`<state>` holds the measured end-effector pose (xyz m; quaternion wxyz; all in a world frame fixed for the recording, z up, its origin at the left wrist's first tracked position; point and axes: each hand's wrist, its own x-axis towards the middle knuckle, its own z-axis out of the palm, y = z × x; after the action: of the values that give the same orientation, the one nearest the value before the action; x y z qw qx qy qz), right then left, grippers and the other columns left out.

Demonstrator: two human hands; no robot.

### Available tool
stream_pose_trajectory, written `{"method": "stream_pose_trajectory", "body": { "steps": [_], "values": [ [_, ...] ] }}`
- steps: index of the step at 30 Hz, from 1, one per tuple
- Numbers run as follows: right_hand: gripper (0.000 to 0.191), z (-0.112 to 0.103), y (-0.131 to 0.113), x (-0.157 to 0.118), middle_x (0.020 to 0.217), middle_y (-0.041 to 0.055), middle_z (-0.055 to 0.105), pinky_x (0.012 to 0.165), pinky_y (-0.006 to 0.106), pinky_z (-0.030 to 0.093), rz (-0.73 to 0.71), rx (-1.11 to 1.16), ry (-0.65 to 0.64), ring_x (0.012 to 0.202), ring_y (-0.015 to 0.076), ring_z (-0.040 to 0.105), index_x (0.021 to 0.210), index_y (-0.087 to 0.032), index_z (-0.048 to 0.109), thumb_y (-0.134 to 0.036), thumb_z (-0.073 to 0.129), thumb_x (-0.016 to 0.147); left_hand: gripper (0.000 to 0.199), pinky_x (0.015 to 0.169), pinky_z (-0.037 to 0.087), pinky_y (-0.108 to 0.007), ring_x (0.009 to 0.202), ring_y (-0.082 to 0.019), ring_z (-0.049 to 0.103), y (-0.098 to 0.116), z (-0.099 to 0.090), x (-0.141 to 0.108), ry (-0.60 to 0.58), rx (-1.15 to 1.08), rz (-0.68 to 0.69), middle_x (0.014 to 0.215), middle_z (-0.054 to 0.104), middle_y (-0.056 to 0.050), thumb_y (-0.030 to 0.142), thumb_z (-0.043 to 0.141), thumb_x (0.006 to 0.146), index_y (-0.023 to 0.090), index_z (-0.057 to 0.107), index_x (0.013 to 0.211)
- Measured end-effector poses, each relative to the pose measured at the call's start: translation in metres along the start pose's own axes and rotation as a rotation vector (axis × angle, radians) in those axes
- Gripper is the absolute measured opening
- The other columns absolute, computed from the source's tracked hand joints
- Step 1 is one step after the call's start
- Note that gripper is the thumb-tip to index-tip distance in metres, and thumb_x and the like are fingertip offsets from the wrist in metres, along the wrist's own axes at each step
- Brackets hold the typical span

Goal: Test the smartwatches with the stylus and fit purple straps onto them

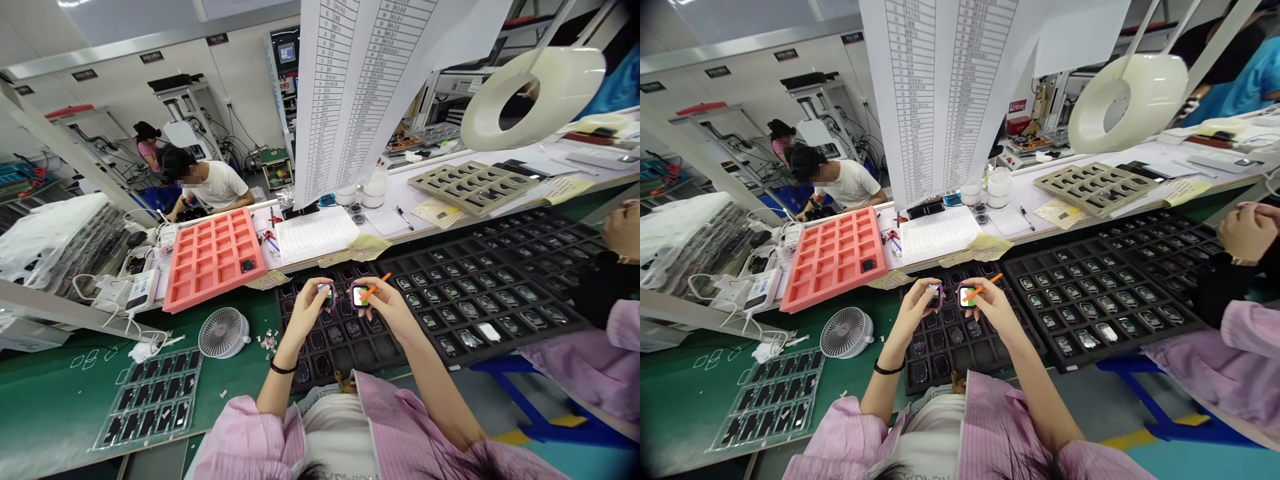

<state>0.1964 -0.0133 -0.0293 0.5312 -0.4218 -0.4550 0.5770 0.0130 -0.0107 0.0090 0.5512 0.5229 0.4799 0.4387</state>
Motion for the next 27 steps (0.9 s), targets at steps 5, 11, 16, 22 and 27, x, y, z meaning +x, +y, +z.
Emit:
{"method": "stream_pose_trajectory", "body": {
  "steps": [5, 11, 16, 22, 27],
  "values": [
    [0.031, 0.001, 0.000, 0.001, 0.069, 0.0001, 0.064, 0.033, 0.022, 0.035, 0.023, -0.017, 0.119, 0.039, 0.0076, 0.047, 0.083, -0.020, 0.064, -0.047, 0.073, 0.070, 0.041, 0.054, 0.046, -0.017, 0.069, -0.011, 0.054, -0.003, 0.000, 0.001, -0.003, -0.001, -0.006, 0.084, 0.057, -0.001, 0.054, 0.062, 0.077, 0.020, 0.062, 0.101],
    [0.036, -0.002, 0.000, 0.000, 0.073, -0.0014, 0.063, 0.037, 0.020, 0.036, 0.032, -0.033, -0.013, 0.045, 0.0083, 0.052, 0.093, -0.022, 0.061, -0.039, 0.077, 0.067, 0.042, 0.054, 0.044, -0.018, 0.066, -0.010, 0.051, -0.006, 0.000, 0.003, -0.018, -0.011, 0.006, 0.082, 0.056, -0.001, 0.055, 0.062, 0.077, 0.020, 0.061, 0.100],
    [0.044, -0.003, -0.002, -0.002, 0.075, -0.0012, 0.061, 0.039, 0.019, 0.039, 0.015, -0.041, -0.111, 0.056, 0.0116, 0.058, 0.102, -0.023, 0.057, -0.033, 0.079, 0.065, 0.043, 0.056, 0.045, -0.019, 0.066, -0.010, 0.051, -0.003, 0.000, 0.002, -0.037, -0.032, 0.001, 0.084, 0.055, -0.001, 0.054, 0.064, 0.076, 0.020, 0.060, 0.102],
    [0.040, -0.004, -0.002, -0.001, 0.078, 0.0012, 0.064, 0.039, 0.021, 0.040, 0.003, -0.002, -0.111, 0.057, 0.0129, 0.060, 0.104, -0.022, 0.058, -0.037, 0.074, 0.071, 0.044, 0.054, 0.043, -0.019, 0.065, -0.010, 0.052, -0.009, -0.001, 0.006, -0.054, -0.021, 0.008, 0.084, 0.057, 0.000, 0.055, 0.063, 0.077, 0.021, 0.059, 0.104],
    [0.034, -0.005, -0.002, 0.002, 0.077, 0.0015, 0.066, 0.036, 0.021, 0.036, 0.018, 0.016, 0.002, 0.044, 0.0089, 0.053, 0.095, -0.020, 0.061, -0.041, 0.073, 0.072, 0.045, 0.054, 0.044, -0.020, 0.065, -0.010, 0.052, -0.019, -0.001, 0.011, -0.054, -0.031, 0.051, 0.081, 0.057, -0.001, 0.057, 0.062, 0.076, 0.020, 0.059, 0.102]
  ]
}}
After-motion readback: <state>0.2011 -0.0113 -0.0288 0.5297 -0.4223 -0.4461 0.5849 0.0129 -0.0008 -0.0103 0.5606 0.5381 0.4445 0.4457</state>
